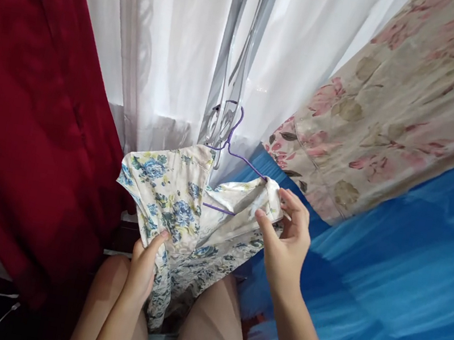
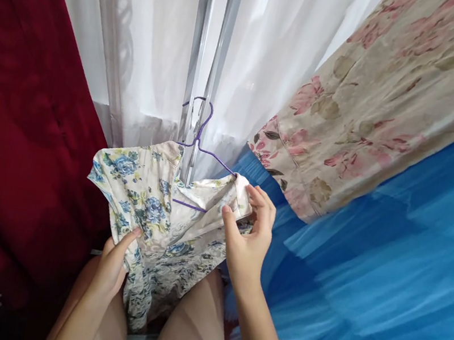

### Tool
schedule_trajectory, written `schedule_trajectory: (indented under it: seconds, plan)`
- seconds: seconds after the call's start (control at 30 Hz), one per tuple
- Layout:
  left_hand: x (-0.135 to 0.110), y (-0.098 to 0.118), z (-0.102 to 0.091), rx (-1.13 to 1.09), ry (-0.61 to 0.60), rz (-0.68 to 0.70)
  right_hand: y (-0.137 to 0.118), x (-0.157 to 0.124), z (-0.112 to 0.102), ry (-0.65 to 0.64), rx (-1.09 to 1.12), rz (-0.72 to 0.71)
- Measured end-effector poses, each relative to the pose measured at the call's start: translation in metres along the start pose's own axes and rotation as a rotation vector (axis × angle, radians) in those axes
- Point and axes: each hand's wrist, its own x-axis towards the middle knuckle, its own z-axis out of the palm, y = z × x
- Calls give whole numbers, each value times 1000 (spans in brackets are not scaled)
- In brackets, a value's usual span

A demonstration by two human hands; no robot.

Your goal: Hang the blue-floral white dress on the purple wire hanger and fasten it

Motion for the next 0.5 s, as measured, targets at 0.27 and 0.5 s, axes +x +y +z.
schedule_trajectory:
  seconds: [0.27,0.5]
  plan:
    - [-4,-23,6,55,-35,-11,20,25,57,42,201,10]
    - [-4,-31,0,164,-35,55,-11,-12,74,-337,318,-58]
